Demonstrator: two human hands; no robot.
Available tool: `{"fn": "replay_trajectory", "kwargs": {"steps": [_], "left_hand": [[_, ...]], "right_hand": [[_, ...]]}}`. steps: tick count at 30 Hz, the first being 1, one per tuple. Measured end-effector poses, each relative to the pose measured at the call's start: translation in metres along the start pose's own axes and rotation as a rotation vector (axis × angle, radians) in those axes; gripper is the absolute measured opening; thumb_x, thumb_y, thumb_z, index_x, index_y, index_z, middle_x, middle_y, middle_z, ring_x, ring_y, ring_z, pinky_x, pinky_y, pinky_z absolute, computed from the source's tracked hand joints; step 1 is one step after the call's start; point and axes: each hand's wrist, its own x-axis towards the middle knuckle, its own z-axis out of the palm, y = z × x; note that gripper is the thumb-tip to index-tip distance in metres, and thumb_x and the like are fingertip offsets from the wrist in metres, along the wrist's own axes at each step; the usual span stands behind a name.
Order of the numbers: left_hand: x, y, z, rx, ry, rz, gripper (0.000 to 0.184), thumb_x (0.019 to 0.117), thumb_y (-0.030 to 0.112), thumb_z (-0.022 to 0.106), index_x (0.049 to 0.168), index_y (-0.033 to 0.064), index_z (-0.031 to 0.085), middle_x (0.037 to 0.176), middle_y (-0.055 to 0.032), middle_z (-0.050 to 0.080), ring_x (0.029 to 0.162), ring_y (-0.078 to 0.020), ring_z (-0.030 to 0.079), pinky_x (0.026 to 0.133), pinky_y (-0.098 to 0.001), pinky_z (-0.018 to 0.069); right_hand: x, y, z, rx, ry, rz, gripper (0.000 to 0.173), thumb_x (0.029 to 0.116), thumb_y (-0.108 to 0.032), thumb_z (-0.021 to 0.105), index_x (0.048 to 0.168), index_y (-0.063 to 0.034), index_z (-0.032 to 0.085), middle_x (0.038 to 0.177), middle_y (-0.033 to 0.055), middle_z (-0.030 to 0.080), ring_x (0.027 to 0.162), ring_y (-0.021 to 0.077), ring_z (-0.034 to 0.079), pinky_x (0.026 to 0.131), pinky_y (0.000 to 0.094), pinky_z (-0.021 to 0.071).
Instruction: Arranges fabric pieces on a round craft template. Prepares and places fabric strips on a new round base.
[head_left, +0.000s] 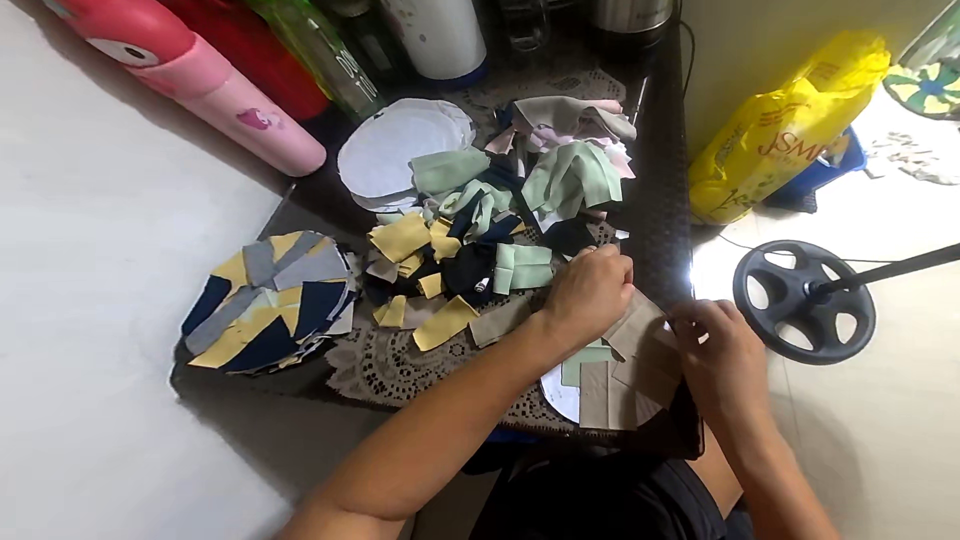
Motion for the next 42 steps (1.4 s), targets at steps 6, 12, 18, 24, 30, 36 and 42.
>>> {"fn": "replay_trajectory", "kwargs": {"steps": [6, 12, 18, 24, 30, 36, 42], "left_hand": [[-0.001, -0.002, 0.003, -0.006, 0.038, 0.016, 0.01, 0.0934, 0.011, 0.069, 0.09, 0.0037, 0.074, 0.091, -0.0121, 0.067, 0.091, -0.0286, 0.066, 0.078, -0.046, 0.0545], [-0.008, -0.002, -0.003, 0.007, 0.104, 0.087, 0.017, 0.094, 0.005, 0.065, 0.109, 0.0041, 0.073, 0.107, -0.0142, 0.07, 0.105, -0.033, 0.067, 0.087, -0.049, 0.0557], [-0.049, 0.014, 0.011, 0.164, 0.006, 0.109, 0.054, 0.1088, 0.036, 0.042, 0.15, 0.0031, 0.05, 0.161, -0.0158, 0.042, 0.154, -0.0343, 0.03, 0.122, -0.0628, 0.0205], [-0.065, 0.024, 0.034, 0.194, -0.161, 0.149, 0.071, 0.1059, 0.049, 0.04, 0.162, 0.0062, 0.029, 0.169, -0.0175, 0.025, 0.158, -0.0362, 0.016, 0.121, -0.0685, 0.0092], [-0.056, -0.006, 0.033, 0.104, -0.247, 0.521, 0.071, 0.1018, 0.046, 0.048, 0.159, 0.0063, 0.035, 0.167, -0.0189, 0.03, 0.156, -0.0356, 0.023, 0.122, -0.0649, 0.0144], [-0.055, -0.001, 0.02, 0.041, -0.297, 0.492, 0.074, 0.0987, 0.042, 0.059, 0.158, 0.0032, 0.037, 0.167, -0.0199, 0.027, 0.158, -0.0362, 0.018, 0.125, -0.0605, 0.0093], [-0.069, -0.033, -0.047, -0.02, 0.16, 0.137, 0.029, 0.1007, 0.012, 0.057, 0.123, 0.0006, 0.071, 0.137, -0.016, 0.064, 0.131, -0.0292, 0.059, 0.111, -0.0475, 0.046]], "right_hand": [[-0.008, 0.0, 0.007, -0.058, 0.029, -0.078, 0.026, 0.0938, -0.002, 0.058, 0.103, -0.0102, 0.08, 0.098, 0.0161, 0.069, 0.089, 0.0309, 0.069, 0.073, 0.0445, 0.057], [-0.007, 0.0, 0.003, -0.015, 0.03, -0.058, 0.025, 0.0934, -0.001, 0.058, 0.106, -0.0073, 0.078, 0.101, 0.0168, 0.069, 0.086, 0.0289, 0.069, 0.072, 0.0423, 0.0577], [-0.015, 0.012, -0.009, 0.061, 0.142, -0.042, 0.024, 0.0958, -0.007, 0.054, 0.106, -0.0048, 0.076, 0.1, 0.0156, 0.067, 0.074, 0.0148, 0.064, 0.061, 0.0255, 0.0524], [-0.029, 0.012, -0.011, 0.104, 0.192, -0.036, 0.025, 0.0954, -0.007, 0.053, 0.105, -0.0051, 0.077, 0.1, 0.0147, 0.069, 0.077, 0.0127, 0.065, 0.064, 0.0222, 0.0516], [-0.038, 0.01, -0.015, 0.179, 0.247, -0.072, 0.025, 0.0954, -0.006, 0.053, 0.103, -0.0021, 0.076, 0.1, 0.0144, 0.068, 0.079, 0.0066, 0.062, 0.065, 0.0149, 0.0487], [-0.036, -0.016, 0.005, 0.325, 0.237, -0.157, 0.026, 0.0958, -0.005, 0.053, 0.108, 0.0006, 0.075, 0.102, 0.0146, 0.067, 0.086, 0.0061, 0.063, 0.071, 0.0143, 0.0502], [-0.046, -0.019, 0.014, 0.403, 0.282, -0.156, 0.027, 0.0967, -0.005, 0.051, 0.11, 0.0043, 0.072, 0.099, 0.0135, 0.066, 0.086, 0.0041, 0.061, 0.074, 0.0126, 0.0491]]}}
